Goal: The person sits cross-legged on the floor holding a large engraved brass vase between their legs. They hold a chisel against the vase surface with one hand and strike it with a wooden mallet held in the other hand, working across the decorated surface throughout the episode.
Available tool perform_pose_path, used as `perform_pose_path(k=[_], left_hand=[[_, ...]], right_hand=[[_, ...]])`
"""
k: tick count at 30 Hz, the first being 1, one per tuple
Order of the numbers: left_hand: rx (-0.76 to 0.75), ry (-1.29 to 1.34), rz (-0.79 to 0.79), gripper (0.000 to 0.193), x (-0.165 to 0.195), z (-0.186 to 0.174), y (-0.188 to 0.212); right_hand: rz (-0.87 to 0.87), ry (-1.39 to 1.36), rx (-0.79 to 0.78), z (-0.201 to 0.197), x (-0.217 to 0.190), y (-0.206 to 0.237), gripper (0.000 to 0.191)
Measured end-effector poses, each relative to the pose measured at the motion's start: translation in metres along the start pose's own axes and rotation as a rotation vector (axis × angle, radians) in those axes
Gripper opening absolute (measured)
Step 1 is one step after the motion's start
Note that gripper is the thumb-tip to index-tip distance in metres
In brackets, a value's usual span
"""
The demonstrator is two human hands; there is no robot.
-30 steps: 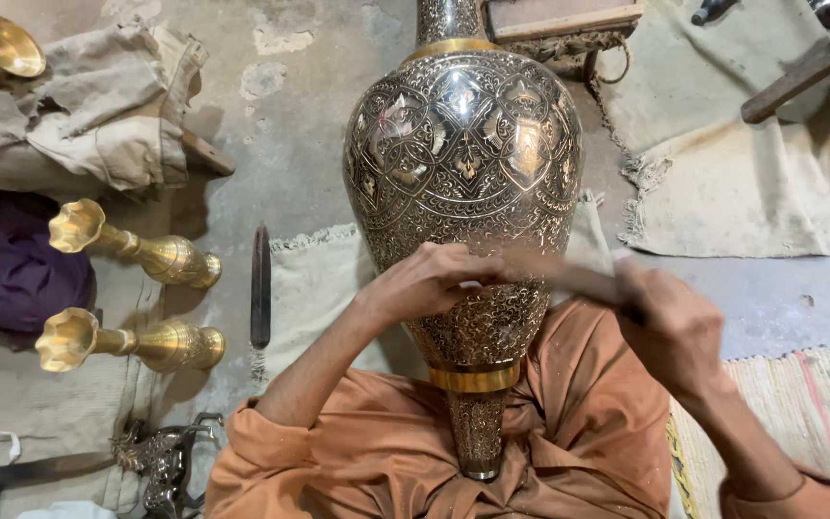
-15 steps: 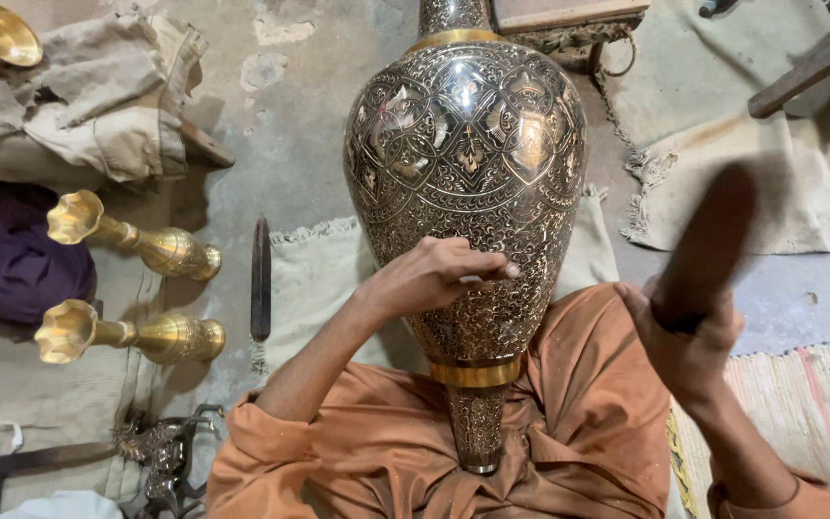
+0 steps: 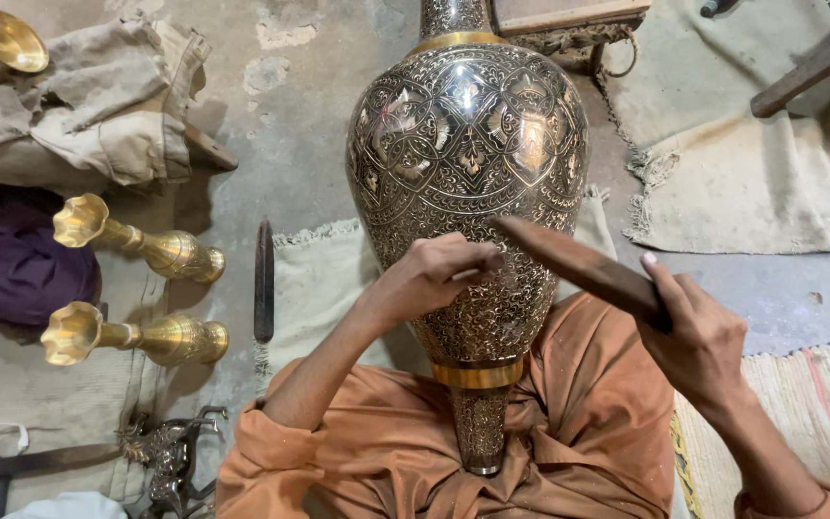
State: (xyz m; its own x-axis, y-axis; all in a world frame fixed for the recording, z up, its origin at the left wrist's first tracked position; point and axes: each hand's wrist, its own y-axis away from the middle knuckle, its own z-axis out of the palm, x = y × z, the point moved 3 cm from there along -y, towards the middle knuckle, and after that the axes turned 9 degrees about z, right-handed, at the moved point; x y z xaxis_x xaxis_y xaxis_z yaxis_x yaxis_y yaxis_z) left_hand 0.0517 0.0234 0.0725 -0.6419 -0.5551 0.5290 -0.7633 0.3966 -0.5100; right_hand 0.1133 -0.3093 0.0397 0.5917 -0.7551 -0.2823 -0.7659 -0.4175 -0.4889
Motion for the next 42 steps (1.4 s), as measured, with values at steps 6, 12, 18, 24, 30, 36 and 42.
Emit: perform_pose_path(k=[6, 12, 18, 24, 30, 36, 42], left_hand=[[0.016, 0.062, -0.040, 0.035, 0.005, -0.005, 0.000], [-0.003, -0.017, -0.159, 0.040, 0.000, 0.000, 0.004], [0.045, -0.055, -0.083, 0.039, -0.002, 0.002, 0.008], [0.048, -0.011, -0.043, 0.046, -0.001, -0.001, 0.006], [0.006, -0.005, -0.082, 0.046, -0.005, -0.002, 0.005], [-0.041, 0.004, -0.096, 0.048, -0.010, 0.000, 0.004], [-0.061, 0.015, -0.087, 0.038, -0.012, 0.000, 0.004]], right_hand=[[-0.005, 0.175, -0.019, 0.010, 0.010, -0.004, 0.059], [-0.097, 0.326, -0.047, 0.004, 0.006, -0.024, 0.055], [-0.011, -0.399, 0.107, -0.017, -0.004, -0.043, 0.038], [0.035, -0.141, 0.079, -0.018, -0.011, -0.043, 0.072], [-0.215, 0.266, -0.027, -0.016, -0.025, -0.045, 0.061], [0.113, -0.350, 0.148, -0.021, -0.016, -0.044, 0.040], [-0.155, 0.091, 0.219, -0.022, -0.025, -0.044, 0.057]])
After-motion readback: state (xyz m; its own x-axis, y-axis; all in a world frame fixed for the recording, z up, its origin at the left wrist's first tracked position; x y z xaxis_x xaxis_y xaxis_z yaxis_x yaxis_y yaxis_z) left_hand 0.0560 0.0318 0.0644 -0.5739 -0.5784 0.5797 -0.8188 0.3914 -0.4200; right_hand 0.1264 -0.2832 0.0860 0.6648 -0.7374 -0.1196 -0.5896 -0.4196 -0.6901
